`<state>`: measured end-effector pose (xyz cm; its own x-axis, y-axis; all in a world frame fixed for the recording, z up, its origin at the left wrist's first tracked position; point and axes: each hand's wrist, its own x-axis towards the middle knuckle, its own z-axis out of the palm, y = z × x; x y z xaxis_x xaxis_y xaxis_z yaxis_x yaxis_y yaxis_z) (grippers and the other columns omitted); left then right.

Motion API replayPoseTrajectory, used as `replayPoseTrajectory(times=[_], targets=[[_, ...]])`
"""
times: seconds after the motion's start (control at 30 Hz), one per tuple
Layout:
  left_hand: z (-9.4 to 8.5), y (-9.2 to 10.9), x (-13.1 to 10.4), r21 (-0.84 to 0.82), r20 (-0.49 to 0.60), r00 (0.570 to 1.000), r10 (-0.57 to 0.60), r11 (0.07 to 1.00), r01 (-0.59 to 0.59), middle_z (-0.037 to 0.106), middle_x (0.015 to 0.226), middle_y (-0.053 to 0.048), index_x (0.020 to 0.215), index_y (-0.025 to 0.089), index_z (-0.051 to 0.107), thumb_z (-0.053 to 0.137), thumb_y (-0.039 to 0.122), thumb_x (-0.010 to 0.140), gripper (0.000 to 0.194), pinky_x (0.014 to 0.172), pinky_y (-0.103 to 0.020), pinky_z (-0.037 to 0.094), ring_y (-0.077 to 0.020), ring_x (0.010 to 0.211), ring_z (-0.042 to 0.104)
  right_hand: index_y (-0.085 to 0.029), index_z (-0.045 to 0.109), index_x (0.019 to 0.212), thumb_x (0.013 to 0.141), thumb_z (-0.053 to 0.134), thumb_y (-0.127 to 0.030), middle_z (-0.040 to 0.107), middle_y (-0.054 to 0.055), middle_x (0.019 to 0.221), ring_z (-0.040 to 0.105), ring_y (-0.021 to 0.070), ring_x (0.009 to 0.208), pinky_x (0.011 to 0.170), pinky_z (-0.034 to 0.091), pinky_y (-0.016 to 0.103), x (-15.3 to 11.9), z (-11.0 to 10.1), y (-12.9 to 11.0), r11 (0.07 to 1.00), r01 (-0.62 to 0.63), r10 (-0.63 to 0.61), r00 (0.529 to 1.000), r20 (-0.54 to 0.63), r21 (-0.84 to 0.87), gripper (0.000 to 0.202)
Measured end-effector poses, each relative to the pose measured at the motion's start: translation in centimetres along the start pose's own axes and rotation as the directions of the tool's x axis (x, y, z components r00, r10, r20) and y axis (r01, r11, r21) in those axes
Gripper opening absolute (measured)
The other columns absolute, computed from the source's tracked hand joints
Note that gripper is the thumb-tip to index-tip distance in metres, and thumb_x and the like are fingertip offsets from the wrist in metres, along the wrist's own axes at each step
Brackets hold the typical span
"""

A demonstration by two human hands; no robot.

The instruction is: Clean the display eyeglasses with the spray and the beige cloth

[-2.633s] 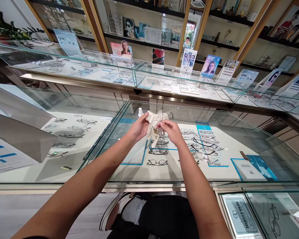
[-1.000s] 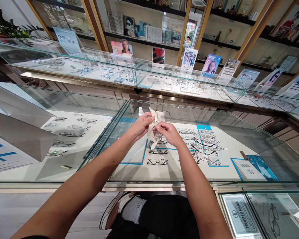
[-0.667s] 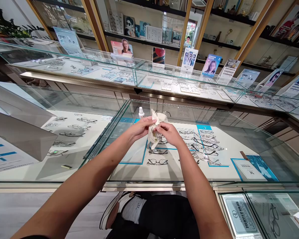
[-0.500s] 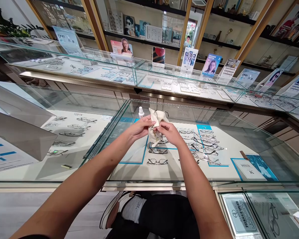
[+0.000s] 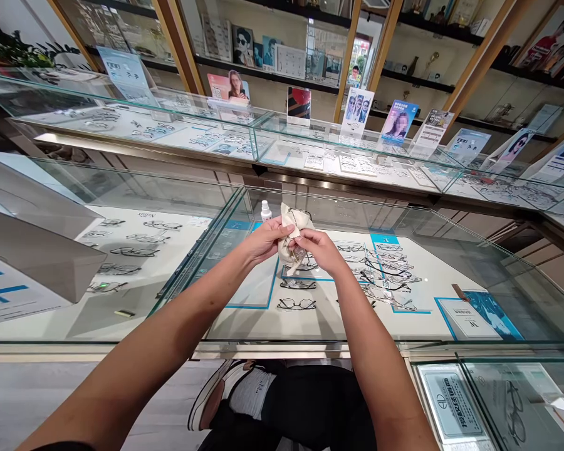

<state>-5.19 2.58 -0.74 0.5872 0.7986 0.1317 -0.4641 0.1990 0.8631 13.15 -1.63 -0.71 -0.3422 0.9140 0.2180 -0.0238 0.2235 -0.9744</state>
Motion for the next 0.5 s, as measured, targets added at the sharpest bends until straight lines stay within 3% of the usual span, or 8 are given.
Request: replayPoseTrajectory(times=[0.3,0.5], targets=[[0.15,0.29,-0.14,0.028,0.014,1.0,0.017,0.999,-0.018,0.071,0.071,-0.003,0.098,0.013,0.067,0.094,0.033,0.073,0.042,0.061,-0.026,0.055,-0.0132,0.058,0.065,-0.022,0.078,0.084,0.086,0.077,-0.059,0.077,0.004,0.084,0.067,0.021,0.085,0.086,0.052,0.036,-0.01,-0.04,-0.09,0.999,-0.002,0.004,0.999,-0.043,0.034,0.037],[0.19,-0.4,0.0,0.064,-0.032,0.999,0.038,0.997,-0.036,0.069,0.062,-0.005,0.085,0.013,0.067,0.089,0.051,0.077,0.044,0.054,-0.026,0.051,-0.0145,0.05,0.063,-0.021,0.078,0.079,0.084,0.077,-0.062,0.075,0.004,0.082,0.064,0.02,0.08,0.082,0.051,0.035,-0.07,0.41,-0.34,0.998,-0.031,0.032,0.999,0.008,-0.051,0.042]])
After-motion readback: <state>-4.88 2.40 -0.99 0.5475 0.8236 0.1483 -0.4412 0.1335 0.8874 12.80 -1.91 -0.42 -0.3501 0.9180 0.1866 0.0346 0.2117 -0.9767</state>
